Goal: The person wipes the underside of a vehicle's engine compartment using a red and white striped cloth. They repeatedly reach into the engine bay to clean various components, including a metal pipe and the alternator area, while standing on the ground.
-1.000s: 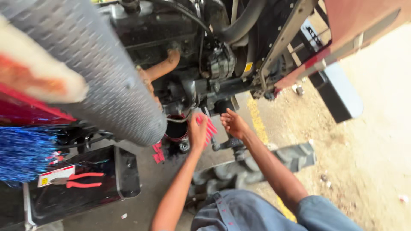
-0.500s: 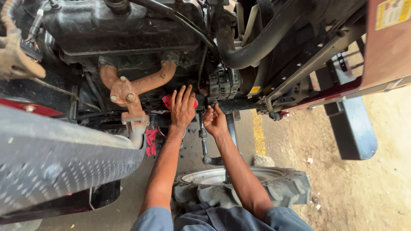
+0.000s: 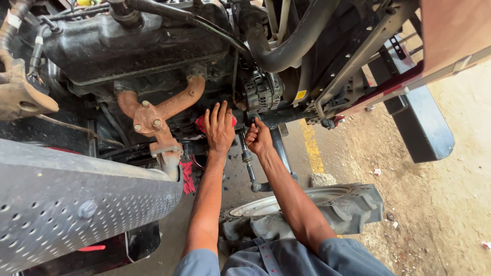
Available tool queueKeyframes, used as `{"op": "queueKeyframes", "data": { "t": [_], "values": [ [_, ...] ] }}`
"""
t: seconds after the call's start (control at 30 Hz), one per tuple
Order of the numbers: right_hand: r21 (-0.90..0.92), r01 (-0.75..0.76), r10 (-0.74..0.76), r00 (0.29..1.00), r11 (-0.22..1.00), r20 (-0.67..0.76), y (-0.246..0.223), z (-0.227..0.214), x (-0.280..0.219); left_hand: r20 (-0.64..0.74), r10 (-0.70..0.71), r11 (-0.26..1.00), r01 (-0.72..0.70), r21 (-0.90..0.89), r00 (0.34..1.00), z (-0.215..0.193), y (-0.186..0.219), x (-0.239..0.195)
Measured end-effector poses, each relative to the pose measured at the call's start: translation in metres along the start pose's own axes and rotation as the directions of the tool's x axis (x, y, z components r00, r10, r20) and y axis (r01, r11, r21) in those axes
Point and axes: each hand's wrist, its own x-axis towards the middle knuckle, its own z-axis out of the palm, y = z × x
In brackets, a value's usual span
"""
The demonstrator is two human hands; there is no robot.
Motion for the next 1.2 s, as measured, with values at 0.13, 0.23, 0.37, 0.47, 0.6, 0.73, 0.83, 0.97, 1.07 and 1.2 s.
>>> {"op": "queueKeyframes", "data": {
  "t": [0.13,0.23,0.37,0.47,0.6,0.73,0.83,0.97,1.07,1.2],
  "values": [
    [-0.137,0.110,-0.117,0.992,0.984,-0.045,0.002,-0.001,0.001,-0.003,0.003,1.000,-0.003,-0.012,1.000,0.000,0.000,-0.002],
    [-0.220,0.154,-0.170,0.984,0.963,-0.054,0.001,0.005,0.004,-0.002,0.005,1.000,-0.005,-0.005,1.000,0.003,-0.002,0.001],
    [-0.364,0.192,-0.245,0.964,0.911,-0.105,0.005,0.006,-0.008,0.000,0.008,1.000,-0.008,-0.018,1.000,0.004,0.000,-0.004],
    [-0.542,0.239,-0.361,0.923,0.806,-0.130,0.007,0.016,-0.020,0.006,0.011,1.000,-0.011,-0.017,1.000,0.004,-0.002,-0.002],
    [-0.752,0.252,-0.451,0.890,0.609,-0.067,0.004,0.022,-0.036,0.013,0.012,1.000,-0.012,-0.004,1.000,0.003,-0.002,-0.003],
    [-0.867,0.258,-0.497,0.868,0.426,0.014,-0.002,0.026,-0.043,0.011,0.018,1.000,-0.018,0.008,1.000,0.001,-0.001,-0.002],
    [-0.976,0.188,-0.579,0.810,0.111,0.090,-0.009,0.033,-0.049,0.007,0.023,0.999,-0.024,0.023,1.000,-0.001,-0.001,-0.001],
    [-0.945,0.012,-0.567,0.797,-0.327,0.207,-0.017,0.048,-0.068,-0.013,0.025,1.000,-0.025,0.018,1.000,-0.001,0.000,0.000],
    [-0.829,-0.033,-0.543,0.770,-0.559,0.336,-0.016,0.063,-0.083,-0.017,0.028,0.999,-0.027,0.021,0.999,-0.001,0.001,-0.001],
    [-0.571,-0.117,-0.409,0.813,-0.813,0.415,-0.014,0.080,-0.092,-0.033,0.032,0.999,-0.031,0.030,0.999,0.000,0.000,-0.002]
  ]
}}
